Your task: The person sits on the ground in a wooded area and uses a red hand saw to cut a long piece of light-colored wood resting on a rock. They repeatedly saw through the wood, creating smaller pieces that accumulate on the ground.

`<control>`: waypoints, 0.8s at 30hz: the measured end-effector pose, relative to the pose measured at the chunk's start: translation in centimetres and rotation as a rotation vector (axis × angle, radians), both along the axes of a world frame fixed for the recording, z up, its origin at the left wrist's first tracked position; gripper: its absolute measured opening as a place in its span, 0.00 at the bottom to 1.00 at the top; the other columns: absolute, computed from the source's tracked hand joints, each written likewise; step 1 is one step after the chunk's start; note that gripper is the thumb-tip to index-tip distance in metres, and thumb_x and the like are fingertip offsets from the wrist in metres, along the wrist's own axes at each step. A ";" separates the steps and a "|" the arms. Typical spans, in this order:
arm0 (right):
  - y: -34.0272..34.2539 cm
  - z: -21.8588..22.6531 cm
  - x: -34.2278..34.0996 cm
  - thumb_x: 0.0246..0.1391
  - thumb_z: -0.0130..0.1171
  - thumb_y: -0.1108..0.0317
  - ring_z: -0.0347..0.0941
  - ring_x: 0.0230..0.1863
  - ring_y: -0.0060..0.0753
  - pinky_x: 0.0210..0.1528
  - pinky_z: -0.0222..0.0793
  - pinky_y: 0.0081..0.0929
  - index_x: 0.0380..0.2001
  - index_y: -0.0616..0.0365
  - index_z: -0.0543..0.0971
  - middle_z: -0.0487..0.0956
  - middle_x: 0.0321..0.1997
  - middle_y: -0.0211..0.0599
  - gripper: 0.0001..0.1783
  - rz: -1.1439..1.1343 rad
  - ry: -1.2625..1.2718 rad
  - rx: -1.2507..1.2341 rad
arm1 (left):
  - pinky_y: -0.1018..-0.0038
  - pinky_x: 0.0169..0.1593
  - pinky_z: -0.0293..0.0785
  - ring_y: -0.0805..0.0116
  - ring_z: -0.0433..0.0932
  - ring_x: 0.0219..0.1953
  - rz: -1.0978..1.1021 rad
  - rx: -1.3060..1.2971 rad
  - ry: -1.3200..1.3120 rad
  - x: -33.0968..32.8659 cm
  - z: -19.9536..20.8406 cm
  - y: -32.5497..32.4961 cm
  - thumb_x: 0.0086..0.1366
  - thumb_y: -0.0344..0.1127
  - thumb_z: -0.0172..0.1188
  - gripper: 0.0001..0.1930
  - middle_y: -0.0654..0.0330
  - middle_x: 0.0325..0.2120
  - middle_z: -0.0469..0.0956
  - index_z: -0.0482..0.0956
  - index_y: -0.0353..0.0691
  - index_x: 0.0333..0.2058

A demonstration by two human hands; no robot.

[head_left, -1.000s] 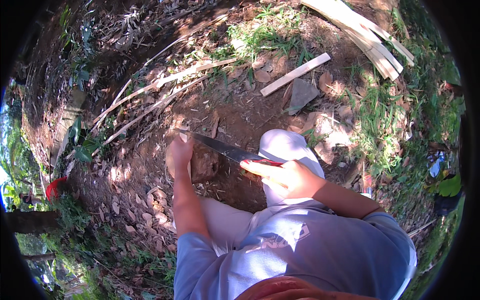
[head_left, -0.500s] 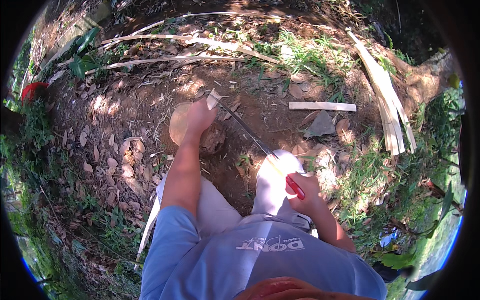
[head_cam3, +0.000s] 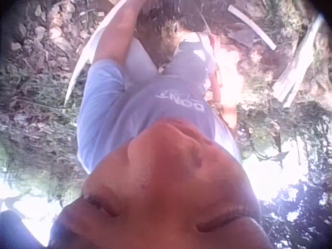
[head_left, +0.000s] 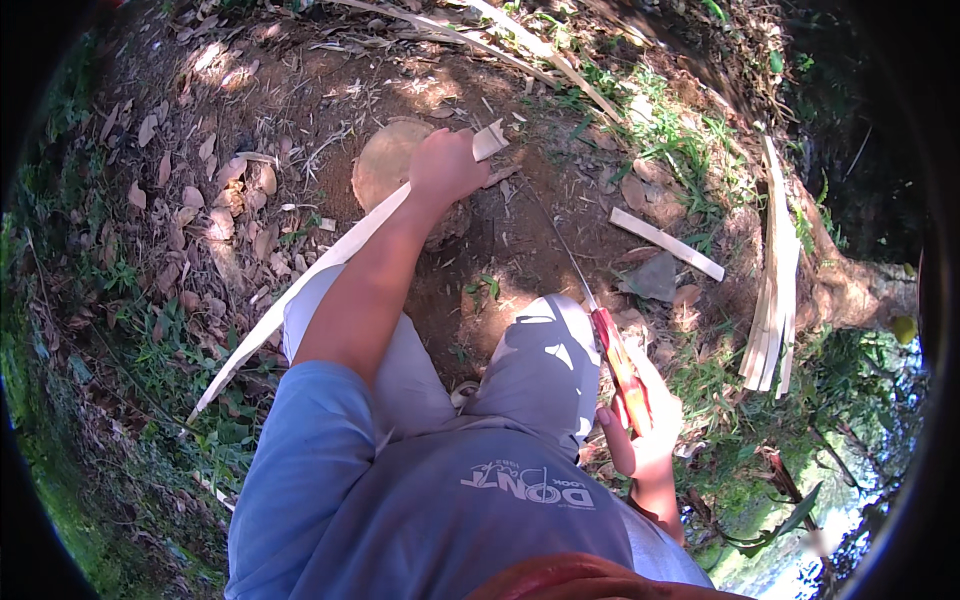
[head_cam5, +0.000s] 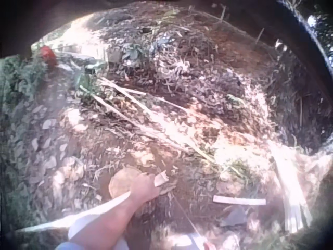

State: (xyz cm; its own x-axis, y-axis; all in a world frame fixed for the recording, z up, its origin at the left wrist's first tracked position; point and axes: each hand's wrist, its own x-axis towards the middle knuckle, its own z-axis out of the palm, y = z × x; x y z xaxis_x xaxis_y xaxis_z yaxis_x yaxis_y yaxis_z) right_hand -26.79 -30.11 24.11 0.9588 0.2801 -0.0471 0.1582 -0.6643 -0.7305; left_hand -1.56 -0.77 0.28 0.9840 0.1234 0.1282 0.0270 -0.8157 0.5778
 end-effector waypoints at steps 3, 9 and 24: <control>-0.6 -0.6 0.5 0.57 0.64 0.78 0.68 0.20 0.26 0.28 0.68 0.25 0.68 0.76 0.73 0.81 0.28 0.38 0.35 0.152 -0.164 -0.124 | 0.52 0.49 0.84 0.44 0.87 0.42 -0.013 -0.013 -0.017 0.1 0.0 0.1 0.57 0.44 0.68 0.16 0.45 0.35 0.87 0.87 0.38 0.38; 0.6 -1.0 0.5 0.58 0.63 0.80 0.67 0.17 0.27 0.24 0.66 0.28 0.66 0.78 0.75 0.81 0.27 0.40 0.31 0.042 -0.110 -0.158 | 0.53 0.51 0.83 0.46 0.87 0.44 -0.054 -0.036 -0.050 0.6 0.0 0.6 0.56 0.40 0.68 0.14 0.46 0.34 0.87 0.87 0.37 0.38; 5.9 -9.0 11.1 0.71 0.61 0.64 0.80 0.31 0.19 0.38 0.76 0.22 0.70 0.58 0.78 0.90 0.48 0.46 0.27 0.042 -0.270 -0.118 | 0.52 0.49 0.84 0.46 0.88 0.43 -0.087 -0.041 -0.030 0.3 -0.4 0.5 0.57 0.37 0.65 0.14 0.45 0.34 0.87 0.87 0.37 0.40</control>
